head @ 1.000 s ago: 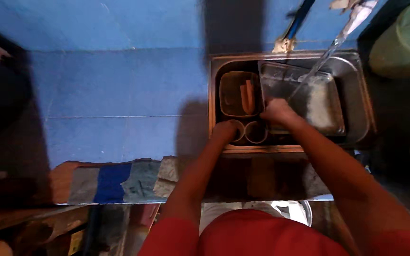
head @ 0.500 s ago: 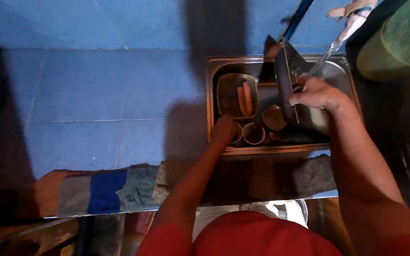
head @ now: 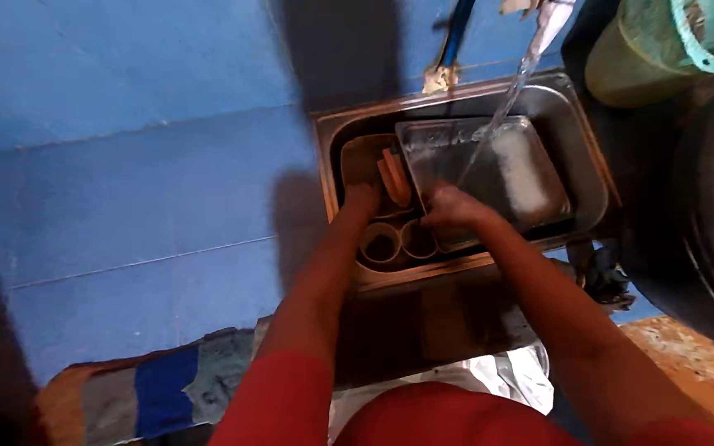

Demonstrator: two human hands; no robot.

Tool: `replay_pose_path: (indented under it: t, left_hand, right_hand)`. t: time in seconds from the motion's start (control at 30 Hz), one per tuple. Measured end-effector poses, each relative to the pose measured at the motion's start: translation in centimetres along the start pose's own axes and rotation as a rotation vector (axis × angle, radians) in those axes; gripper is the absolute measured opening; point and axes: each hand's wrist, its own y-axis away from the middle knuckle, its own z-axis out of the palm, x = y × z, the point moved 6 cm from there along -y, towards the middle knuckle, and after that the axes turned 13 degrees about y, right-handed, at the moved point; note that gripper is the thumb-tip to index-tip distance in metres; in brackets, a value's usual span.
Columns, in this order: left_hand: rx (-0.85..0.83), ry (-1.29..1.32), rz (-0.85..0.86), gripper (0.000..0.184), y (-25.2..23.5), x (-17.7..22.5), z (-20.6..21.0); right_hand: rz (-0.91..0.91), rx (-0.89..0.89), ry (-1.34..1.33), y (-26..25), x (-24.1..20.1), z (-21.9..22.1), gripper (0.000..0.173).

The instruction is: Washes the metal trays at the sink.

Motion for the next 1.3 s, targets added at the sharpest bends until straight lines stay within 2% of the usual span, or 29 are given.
replay_pose_path:
  t: [0.1, 0.17, 0.27, 0.33, 0.43, 0.5, 0.67, 0.77, 0.93, 1.0, 1.1, 1.2, 1.23, 1.3]
  left_hand:
    - [-0.034, -0.052, 0.003, 0.029, 0.4, 0.1, -0.3]
    - [-0.032, -0.103, 0.044, 0.025, 0.6, 0.2, -1.2]
    - [0.101, -0.153, 0.125, 0.024, 1.3, 0.8, -3.3]
    - [0.135, -0.131, 0.106, 0.023, 1.7, 1.4, -4.0]
    - [0.04, -0.053, 0.018, 0.03, 1.7, 2.3, -2.2]
    - [-0.01, 0.027, -0.036, 0.027, 1.6, 2.9, -1.2]
    - [0.051, 0.144, -0.094, 0.038, 0.1, 3.3, 0.3]
    - [0.071, 0.112, -0.087, 0.031, -0.6, 2.4, 0.4]
    - [0.046, -0.099, 0.09, 0.022, 0.1, 3.1, -1.8]
    - [0.037, -0.158, 0.069, 0.025, 0.9, 4.2, -3.8]
    - [0.045, -0.115, 0.078, 0.03, 2.1, 4.8, -6.8]
    - [-0.07, -0.128, 0.092, 0.025, 3.2, 4.7, -6.1]
    - [-0.137, -0.139, 0.079, 0.023, 3.9, 4.9, -4.9]
    - [-0.248, -0.152, 0.058, 0.032, 4.6, 4.7, -1.1]
  right_hand:
    - [0.012, -0.026, -0.074, -0.6, -0.2, 1.5, 0.057]
    - [0.02, -0.022, -0.132, -0.5, 0.2, 1.6, 0.056]
    - [0.018, -0.03, -0.144, -0.3, 0.5, 1.9, 0.064]
    - [0.03, -0.033, -0.135, -0.3, 0.7, 2.0, 0.065]
    - [0.045, -0.046, -0.125, -0.3, 0.8, 2.3, 0.07]
    - [0.045, -0.038, -0.122, -0.4, 0.9, 2.3, 0.062]
    - [0.023, -0.017, -0.175, 0.0, 1.2, 2.9, 0.059]
    - [0.028, 0.005, -0.215, 0.1, 1.2, 3.1, 0.056]
    - [-0.024, 0.045, -0.256, 0.6, 1.2, 3.0, 0.057]
    - [-0.043, 0.055, -0.271, 0.5, 1.2, 3.1, 0.052]
    - [-0.05, 0.043, -0.306, 0.5, 1.1, 3.0, 0.051]
    - [-0.057, 0.063, -0.292, -0.2, 1.7, 3.9, 0.056]
    - [-0.056, 0.05, -0.291, 0.0, 1.7, 3.8, 0.058]
    - [-0.04, 0.013, -0.266, 0.4, 1.4, 3.5, 0.057]
